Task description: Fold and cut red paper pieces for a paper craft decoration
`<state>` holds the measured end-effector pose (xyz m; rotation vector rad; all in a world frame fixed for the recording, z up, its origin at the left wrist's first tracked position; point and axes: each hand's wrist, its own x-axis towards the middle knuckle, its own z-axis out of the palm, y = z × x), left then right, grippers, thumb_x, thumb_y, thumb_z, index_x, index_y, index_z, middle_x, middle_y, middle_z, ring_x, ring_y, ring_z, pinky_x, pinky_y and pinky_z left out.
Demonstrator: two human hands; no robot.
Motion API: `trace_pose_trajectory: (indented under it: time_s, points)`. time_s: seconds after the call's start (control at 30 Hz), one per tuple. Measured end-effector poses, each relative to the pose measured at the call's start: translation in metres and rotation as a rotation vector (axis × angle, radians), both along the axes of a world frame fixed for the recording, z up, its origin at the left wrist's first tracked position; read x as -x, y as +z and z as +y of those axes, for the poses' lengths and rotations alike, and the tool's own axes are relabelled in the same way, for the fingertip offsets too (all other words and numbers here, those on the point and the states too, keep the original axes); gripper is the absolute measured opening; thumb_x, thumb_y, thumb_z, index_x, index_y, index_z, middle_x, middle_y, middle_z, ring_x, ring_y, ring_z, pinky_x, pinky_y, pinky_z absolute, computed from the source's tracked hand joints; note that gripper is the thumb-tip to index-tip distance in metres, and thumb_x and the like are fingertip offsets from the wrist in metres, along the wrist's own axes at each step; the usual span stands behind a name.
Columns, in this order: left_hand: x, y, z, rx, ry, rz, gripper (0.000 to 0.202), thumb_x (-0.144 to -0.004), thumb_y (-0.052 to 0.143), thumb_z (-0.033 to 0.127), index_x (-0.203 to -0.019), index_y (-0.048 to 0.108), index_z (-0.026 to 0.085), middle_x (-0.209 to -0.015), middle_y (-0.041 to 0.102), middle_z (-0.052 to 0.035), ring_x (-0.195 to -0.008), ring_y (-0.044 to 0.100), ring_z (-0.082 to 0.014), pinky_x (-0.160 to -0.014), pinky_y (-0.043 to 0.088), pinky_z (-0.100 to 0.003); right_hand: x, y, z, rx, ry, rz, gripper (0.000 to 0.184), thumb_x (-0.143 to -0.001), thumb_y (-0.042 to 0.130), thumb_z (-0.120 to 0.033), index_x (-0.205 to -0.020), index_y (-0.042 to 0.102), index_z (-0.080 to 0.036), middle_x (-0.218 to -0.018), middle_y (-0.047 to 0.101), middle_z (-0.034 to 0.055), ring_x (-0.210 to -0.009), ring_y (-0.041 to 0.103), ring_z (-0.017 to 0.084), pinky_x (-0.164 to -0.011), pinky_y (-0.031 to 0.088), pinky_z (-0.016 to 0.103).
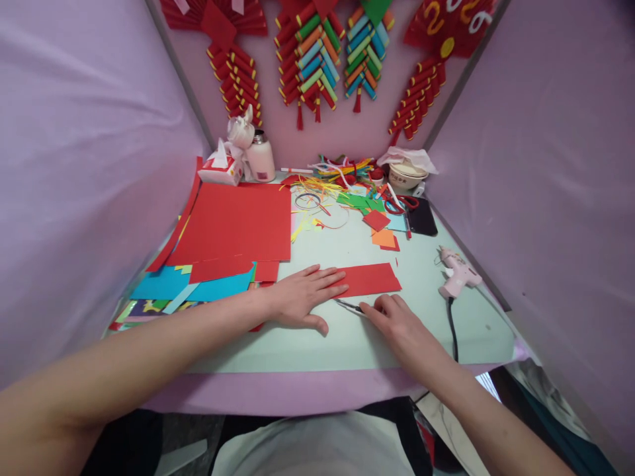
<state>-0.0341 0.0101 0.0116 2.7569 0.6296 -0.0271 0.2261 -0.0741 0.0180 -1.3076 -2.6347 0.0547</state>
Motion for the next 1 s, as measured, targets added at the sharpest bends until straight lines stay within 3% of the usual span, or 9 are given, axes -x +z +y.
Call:
trace_pose_trajectory:
  time_s: [0.43,0.77,1.0]
  points:
    - [-0.001,0.006,0.003,0.05,-0.023,0.056,0.094,-0.078,0.045,0.071,-0.15,0.011,0.022,-0.157,0.006,-0.0112,-0.144,0.004,-0.0286,-0.115,0.002,-0.048,0.025,0.008,0.002,0.081,0.007,-0.035,0.042,-0.081,0.048,-0.001,-0.119,0.056,-0.016,-0.089,0.051,0.0079,-0.081,0.046,0.019,-0.066,0.043,0.026]
    - [-0.001,0.006,0.007,0.112,-0.045,0.046,0.101,-0.072,0.05,0.075,-0.15,0.015,0.021,-0.157,0.006,-0.0124,-0.144,0.004,-0.0309,-0.114,0.002,-0.051,0.041,0.011,0.004,0.078,0.005,-0.045,0.03,-0.084,0.05,-0.005,-0.109,0.059,-0.018,-0.089,0.051,0.0076,-0.079,0.046,0.019,-0.065,0.041,0.026]
    - [0.0,0.007,0.008,0.168,-0.03,0.024,0.105,-0.068,0.055,0.074,-0.15,0.015,0.023,-0.157,0.006,-0.0114,-0.144,0.004,-0.0324,-0.114,0.002,-0.052,0.043,0.014,0.005,0.105,0.01,-0.026,0.031,-0.085,0.047,-0.005,-0.11,0.059,-0.018,-0.089,0.051,0.0074,-0.08,0.045,0.018,-0.067,0.04,0.026]
